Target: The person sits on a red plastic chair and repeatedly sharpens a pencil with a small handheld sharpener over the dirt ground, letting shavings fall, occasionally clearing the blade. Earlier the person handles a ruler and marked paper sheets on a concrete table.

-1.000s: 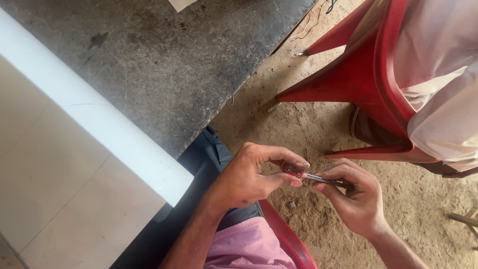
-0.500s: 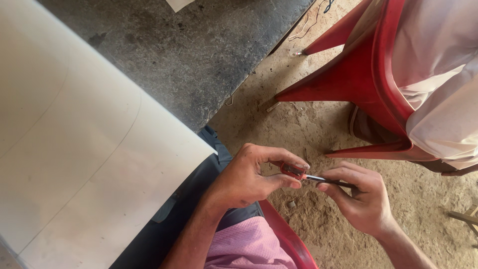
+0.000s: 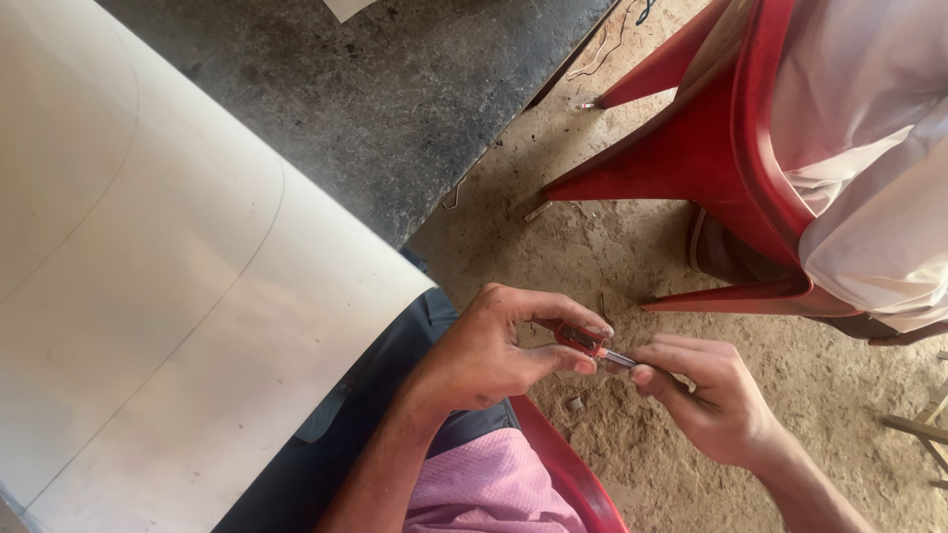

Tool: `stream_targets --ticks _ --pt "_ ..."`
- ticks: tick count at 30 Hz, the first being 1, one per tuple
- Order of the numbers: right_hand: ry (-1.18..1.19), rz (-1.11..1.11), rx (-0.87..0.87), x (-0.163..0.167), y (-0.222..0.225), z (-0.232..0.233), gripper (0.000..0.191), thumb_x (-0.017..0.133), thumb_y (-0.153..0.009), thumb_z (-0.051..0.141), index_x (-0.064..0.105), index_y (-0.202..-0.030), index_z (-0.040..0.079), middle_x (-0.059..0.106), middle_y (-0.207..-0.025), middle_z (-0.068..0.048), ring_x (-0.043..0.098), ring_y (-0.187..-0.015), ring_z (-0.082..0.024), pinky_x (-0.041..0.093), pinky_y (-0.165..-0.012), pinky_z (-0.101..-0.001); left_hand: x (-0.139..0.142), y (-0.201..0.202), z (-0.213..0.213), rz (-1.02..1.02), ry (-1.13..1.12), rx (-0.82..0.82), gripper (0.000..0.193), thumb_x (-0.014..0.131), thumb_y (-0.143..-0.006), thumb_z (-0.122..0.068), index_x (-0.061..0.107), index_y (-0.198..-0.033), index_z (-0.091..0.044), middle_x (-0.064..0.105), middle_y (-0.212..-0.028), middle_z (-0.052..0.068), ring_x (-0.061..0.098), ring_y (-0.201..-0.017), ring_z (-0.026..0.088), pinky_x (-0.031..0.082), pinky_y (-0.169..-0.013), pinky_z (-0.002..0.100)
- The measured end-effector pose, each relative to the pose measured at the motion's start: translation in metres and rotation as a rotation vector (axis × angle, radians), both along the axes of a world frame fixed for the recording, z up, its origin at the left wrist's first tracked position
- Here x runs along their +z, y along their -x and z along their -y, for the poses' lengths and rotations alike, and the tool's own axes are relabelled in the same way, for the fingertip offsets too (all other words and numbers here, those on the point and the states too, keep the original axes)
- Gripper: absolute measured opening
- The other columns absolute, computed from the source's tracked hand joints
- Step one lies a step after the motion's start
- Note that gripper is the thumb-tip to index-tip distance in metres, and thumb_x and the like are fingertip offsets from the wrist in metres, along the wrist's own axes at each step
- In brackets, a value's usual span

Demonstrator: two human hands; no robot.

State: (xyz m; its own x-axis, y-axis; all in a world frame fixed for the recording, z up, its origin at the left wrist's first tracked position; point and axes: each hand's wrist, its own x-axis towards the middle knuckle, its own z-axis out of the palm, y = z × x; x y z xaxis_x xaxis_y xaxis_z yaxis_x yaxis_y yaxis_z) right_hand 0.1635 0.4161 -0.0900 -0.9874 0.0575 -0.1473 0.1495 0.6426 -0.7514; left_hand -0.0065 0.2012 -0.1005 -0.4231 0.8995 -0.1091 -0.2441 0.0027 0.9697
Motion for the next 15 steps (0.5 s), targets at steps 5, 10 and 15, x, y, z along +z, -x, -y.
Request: stream_targets --ticks 5,10,15 --pt "0.484 0.302 -0.045 -0.017 -0.012 -0.017 0.032 0.06 -0.1 0.022 0.08 -0.099 -0.003 0.056 -0.06 -0.002 0.052 -0.053 -0.013 0.043 -0.048 -0.0303 -0.002 0.0 0.001 0.079 -0.01 -0.042 0.031 0.081 -0.081 -0.006 0.078 -0.112 -0.008 0.081 -0.101 0.004 0.076 -0.096 0.009 0.064 -0.087 0.029" --pt "1.283 0.579 -0.174 -0.032 -0.023 -0.022 0.044 0.055 -0.107 0.028 0.07 -0.108 -0.013 0.046 -0.06 0.002 0.044 -0.053 -0.011 0.035 -0.049 -0.0281 -0.004 0.0 0.0 -0.013 -0.016 -0.063 0.032 0.083 -0.08 -0.007 0.079 -0.111 -0.008 0.081 -0.099 0.005 0.075 -0.095 0.01 0.059 -0.09 0.028" --pt "1.111 0.446 -0.244 -0.036 -0.022 -0.016 0.036 0.068 -0.093 0.026 0.062 -0.111 -0.005 0.049 -0.066 0.001 0.043 -0.053 -0.007 0.032 -0.047 -0.0258 -0.004 0.001 0.0 -0.009 -0.037 -0.056 0.033 0.084 -0.08 -0.007 0.078 -0.112 -0.008 0.081 -0.098 0.004 0.074 -0.095 0.01 0.059 -0.09 0.029"
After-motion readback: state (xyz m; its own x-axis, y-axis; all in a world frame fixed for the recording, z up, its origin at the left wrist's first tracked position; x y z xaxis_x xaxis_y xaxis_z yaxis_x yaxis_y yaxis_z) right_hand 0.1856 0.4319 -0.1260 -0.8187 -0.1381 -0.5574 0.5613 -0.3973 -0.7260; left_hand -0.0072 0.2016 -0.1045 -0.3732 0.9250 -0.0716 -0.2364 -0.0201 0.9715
